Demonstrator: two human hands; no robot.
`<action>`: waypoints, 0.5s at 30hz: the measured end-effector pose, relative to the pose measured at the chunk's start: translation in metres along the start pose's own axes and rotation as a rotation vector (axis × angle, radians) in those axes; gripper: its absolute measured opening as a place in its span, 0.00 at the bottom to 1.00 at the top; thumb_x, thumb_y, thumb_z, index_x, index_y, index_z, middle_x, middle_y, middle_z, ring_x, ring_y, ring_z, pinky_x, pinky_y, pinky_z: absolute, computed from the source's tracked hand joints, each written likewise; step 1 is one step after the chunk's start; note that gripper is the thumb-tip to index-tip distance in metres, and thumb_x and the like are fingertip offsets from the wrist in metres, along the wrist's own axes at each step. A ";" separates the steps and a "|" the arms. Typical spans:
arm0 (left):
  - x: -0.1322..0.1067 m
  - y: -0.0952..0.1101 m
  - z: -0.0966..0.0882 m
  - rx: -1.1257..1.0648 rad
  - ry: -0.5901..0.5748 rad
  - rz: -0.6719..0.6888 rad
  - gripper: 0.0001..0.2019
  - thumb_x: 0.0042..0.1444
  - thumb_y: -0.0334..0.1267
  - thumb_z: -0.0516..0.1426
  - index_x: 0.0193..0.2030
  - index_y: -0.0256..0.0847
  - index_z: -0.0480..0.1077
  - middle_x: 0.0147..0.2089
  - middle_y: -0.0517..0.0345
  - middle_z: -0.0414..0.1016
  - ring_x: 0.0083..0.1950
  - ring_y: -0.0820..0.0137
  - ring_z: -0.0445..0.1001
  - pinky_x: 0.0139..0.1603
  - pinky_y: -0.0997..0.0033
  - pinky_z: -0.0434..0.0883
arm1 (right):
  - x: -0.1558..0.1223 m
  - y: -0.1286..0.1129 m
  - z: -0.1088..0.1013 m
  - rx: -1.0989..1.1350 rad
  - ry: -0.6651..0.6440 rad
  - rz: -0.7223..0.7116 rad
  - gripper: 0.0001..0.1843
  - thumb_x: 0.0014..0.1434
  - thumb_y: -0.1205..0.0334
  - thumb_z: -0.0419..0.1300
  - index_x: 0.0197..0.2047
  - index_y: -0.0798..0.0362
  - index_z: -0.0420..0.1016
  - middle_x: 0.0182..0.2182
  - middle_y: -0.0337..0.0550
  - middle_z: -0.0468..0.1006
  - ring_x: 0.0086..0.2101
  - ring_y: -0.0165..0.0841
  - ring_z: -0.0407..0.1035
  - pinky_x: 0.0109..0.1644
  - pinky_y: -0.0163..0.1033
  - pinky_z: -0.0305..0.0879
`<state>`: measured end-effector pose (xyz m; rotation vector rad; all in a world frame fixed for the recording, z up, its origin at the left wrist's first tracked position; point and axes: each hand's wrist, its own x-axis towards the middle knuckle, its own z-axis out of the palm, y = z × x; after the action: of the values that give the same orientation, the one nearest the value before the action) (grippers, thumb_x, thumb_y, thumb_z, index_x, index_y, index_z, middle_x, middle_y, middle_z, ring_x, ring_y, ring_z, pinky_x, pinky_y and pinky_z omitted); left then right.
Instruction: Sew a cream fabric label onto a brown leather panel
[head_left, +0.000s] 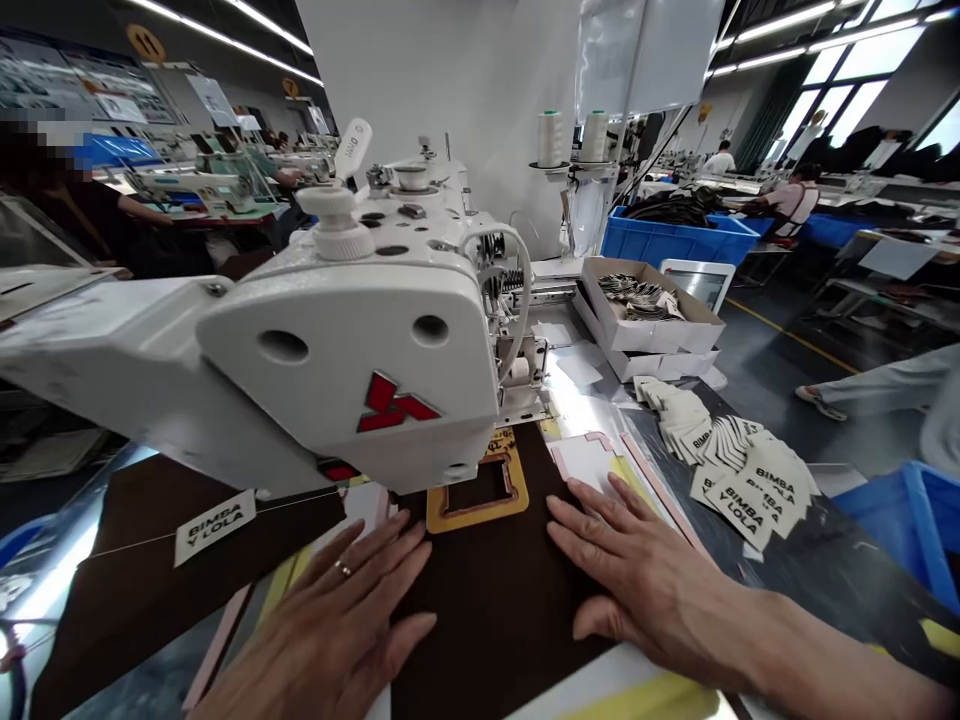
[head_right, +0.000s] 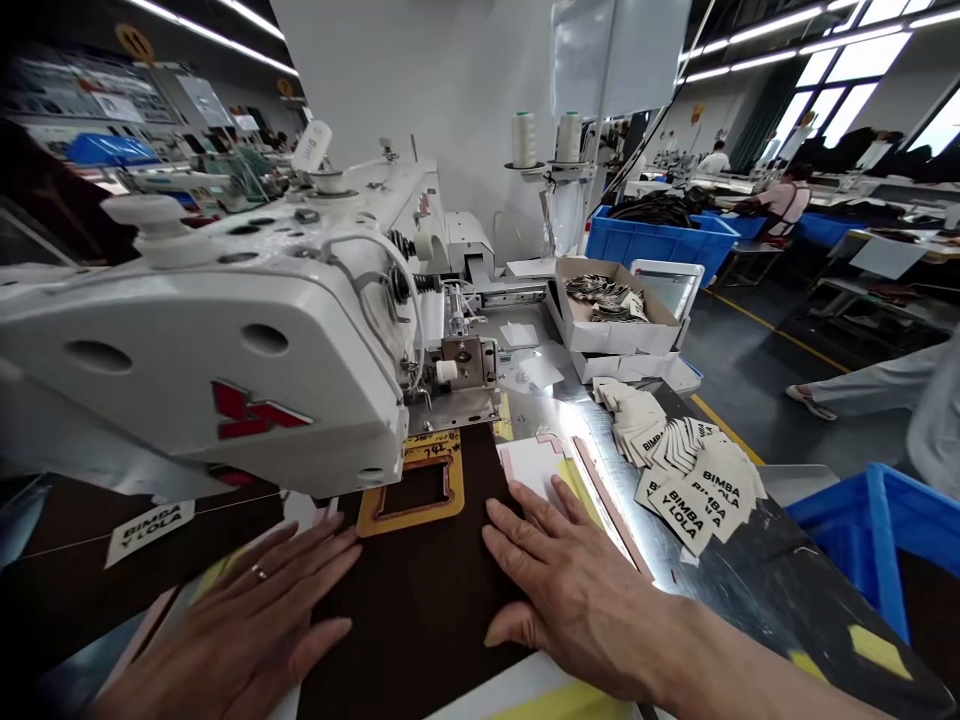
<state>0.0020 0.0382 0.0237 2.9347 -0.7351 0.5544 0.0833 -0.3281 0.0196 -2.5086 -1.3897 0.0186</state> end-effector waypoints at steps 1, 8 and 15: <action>0.000 0.001 0.000 0.026 -0.022 0.013 0.27 0.70 0.55 0.57 0.72 0.50 0.70 0.70 0.56 0.74 0.69 0.54 0.75 0.73 0.57 0.70 | 0.004 0.001 0.000 0.003 0.005 0.018 0.41 0.73 0.35 0.58 0.77 0.54 0.63 0.74 0.53 0.60 0.75 0.55 0.48 0.78 0.69 0.44; 0.009 -0.027 0.009 0.053 -0.098 -0.041 0.31 0.74 0.58 0.49 0.73 0.40 0.68 0.72 0.47 0.69 0.72 0.45 0.70 0.74 0.41 0.68 | 0.018 0.003 -0.003 -0.024 -0.003 0.058 0.37 0.77 0.38 0.52 0.76 0.55 0.63 0.75 0.52 0.57 0.76 0.53 0.44 0.77 0.71 0.40; 0.002 -0.015 0.008 -0.005 -0.039 0.048 0.32 0.73 0.53 0.54 0.80 0.49 0.56 0.72 0.56 0.71 0.72 0.54 0.71 0.80 0.49 0.59 | 0.022 0.005 -0.010 -0.041 -0.041 0.070 0.37 0.77 0.40 0.53 0.77 0.56 0.62 0.76 0.51 0.55 0.76 0.54 0.42 0.77 0.73 0.40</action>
<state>0.0133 0.0490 0.0170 2.9383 -0.8122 0.4999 0.1009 -0.3144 0.0311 -2.6036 -1.3301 0.0564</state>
